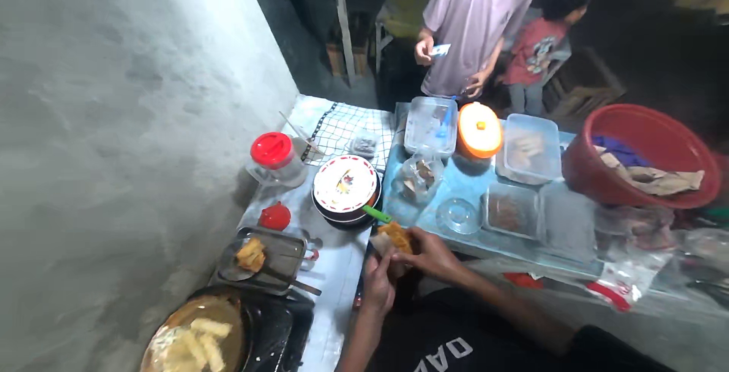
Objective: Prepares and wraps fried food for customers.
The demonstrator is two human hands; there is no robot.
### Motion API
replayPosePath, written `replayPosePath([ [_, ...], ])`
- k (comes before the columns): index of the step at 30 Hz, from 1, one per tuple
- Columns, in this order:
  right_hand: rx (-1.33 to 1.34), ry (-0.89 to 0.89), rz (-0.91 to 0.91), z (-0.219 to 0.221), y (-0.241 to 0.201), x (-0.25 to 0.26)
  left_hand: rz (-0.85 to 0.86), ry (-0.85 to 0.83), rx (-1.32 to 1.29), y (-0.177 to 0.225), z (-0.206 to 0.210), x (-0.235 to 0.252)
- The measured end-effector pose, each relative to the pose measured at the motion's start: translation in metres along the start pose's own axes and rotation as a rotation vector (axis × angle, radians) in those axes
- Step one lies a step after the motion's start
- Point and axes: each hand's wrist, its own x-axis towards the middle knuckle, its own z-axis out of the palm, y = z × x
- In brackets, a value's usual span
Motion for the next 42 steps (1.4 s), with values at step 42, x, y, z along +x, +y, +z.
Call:
replayPosePath([
  [42, -0.724, 0.197, -0.105, -0.17, 0.077, 0.199, 0.34, 0.217, 0.495, -0.013, 0.155, 0.169],
])
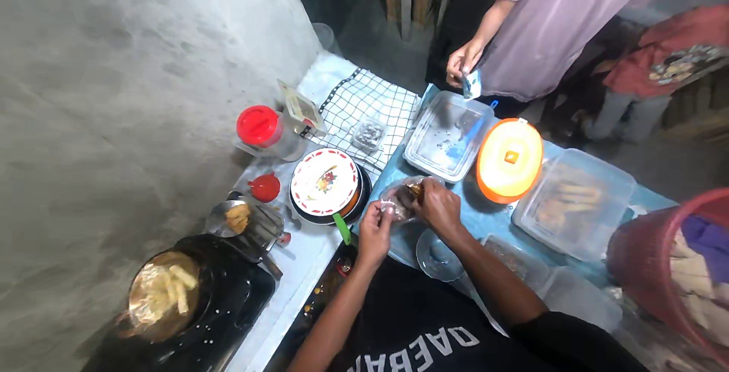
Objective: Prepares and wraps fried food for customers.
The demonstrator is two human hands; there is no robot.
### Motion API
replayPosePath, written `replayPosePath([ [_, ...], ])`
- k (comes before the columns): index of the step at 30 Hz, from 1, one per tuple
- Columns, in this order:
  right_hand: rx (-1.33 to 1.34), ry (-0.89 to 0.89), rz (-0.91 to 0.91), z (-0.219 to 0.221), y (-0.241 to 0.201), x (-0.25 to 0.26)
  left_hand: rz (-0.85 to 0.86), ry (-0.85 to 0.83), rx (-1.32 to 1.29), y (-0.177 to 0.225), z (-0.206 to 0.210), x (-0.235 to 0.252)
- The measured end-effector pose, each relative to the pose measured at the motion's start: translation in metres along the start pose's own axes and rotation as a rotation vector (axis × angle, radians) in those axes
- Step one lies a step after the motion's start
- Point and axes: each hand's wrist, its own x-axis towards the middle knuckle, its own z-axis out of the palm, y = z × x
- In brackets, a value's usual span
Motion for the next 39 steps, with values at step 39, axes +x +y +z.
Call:
replayPosePath([
  [39, 0.366, -0.058, 0.146, -0.006, 0.037, -0.129, -0.128, -0.013, -0.021, -0.009, -0.045, -0.018],
])
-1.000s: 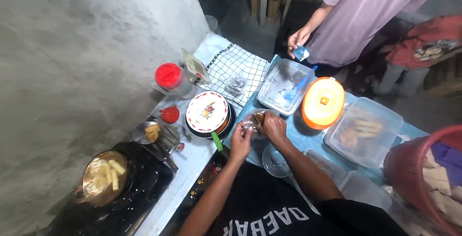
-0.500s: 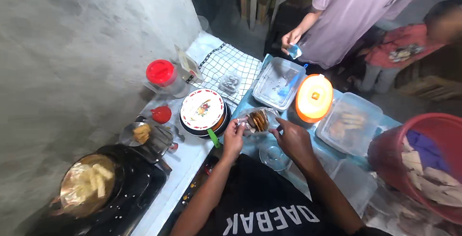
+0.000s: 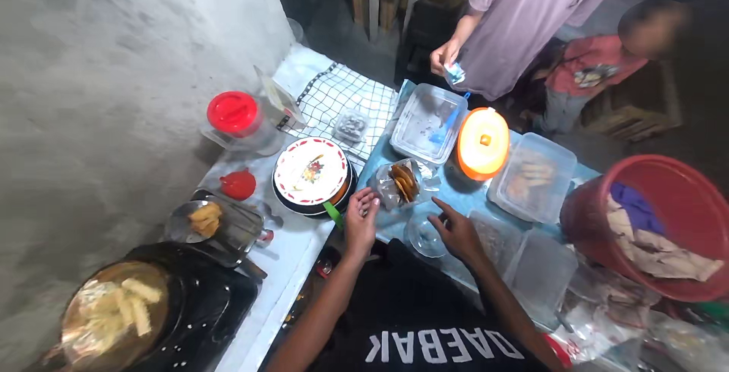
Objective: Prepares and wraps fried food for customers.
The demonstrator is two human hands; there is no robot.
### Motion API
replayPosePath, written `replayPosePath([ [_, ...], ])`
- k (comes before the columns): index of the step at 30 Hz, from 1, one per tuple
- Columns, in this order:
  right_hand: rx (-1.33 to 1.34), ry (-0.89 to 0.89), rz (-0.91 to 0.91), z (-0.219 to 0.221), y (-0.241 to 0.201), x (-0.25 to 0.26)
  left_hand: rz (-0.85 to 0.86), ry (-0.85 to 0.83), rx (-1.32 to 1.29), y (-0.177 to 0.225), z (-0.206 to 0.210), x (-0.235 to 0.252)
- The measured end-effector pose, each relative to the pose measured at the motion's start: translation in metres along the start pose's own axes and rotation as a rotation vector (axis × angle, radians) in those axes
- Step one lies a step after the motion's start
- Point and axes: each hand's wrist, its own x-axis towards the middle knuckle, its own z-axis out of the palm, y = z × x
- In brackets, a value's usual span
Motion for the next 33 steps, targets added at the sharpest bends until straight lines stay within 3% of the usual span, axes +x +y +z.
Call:
replayPosePath([
  [3, -0.058, -0.06, 0.05, -0.01, 0.011, -0.01, -0.058, -0.175, -0.008, -0.008, -0.015, -0.019],
  [6, -0.009, -0.191, 0.066, -0.015, 0.015, -0.027, -0.081, -0.604, 0.053, -0.032, -0.038, -0.044],
  [8, 0.123, -0.345, 0.01, -0.016, 0.019, -0.039, -0.206, -0.849, 0.13, -0.009, -0.043, -0.065],
  [9, 0.209, -0.45, -0.014, -0.017, 0.022, -0.045, -0.261, -0.892, 0.133, 0.016, -0.039, -0.074],
  [11, 0.358, -0.644, -0.023, -0.023, 0.024, -0.056, -0.208, -0.965, 0.001, 0.034, -0.037, -0.07],
  [13, 0.467, -0.708, 0.023, -0.036, 0.02, -0.067, -0.197, -1.065, -0.248, 0.038, -0.04, -0.047],
  [16, 0.475, -0.769, 0.073, -0.057, 0.043, -0.072, -0.226, -0.979, -0.308, 0.083, -0.041, 0.006],
  [18, 0.48, -0.816, 0.11, -0.069, 0.065, -0.073, -0.022, -0.784, -0.014, 0.108, -0.042, 0.067],
  [20, 0.506, -0.864, 0.161, -0.08, 0.083, -0.08, 0.165, -0.489, 0.367, 0.112, -0.036, 0.138],
  [23, 0.508, -0.937, 0.233, -0.087, 0.101, -0.097, 0.195, -0.282, 1.002, 0.099, -0.015, 0.225],
  [26, 0.556, -0.936, 0.218, -0.108, 0.075, -0.109, 0.186, -0.312, 1.392, 0.07, 0.012, 0.278],
  [27, 0.553, -0.897, 0.231, -0.129, 0.041, -0.107, 0.145, -0.34, 1.485, 0.061, 0.021, 0.289],
  [30, 0.209, -0.893, 0.744, -0.219, -0.134, -0.063, -0.009, -0.397, 1.662, 0.037, 0.042, 0.307],
  [31, 0.183, -0.907, 0.901, -0.229, -0.156, -0.049, -0.051, -0.39, 1.677, 0.032, 0.047, 0.311],
  [33, 0.429, -0.686, 0.605, -0.174, -0.057, -0.092, -0.115, -0.381, 1.677, 0.02, 0.05, 0.312],
])
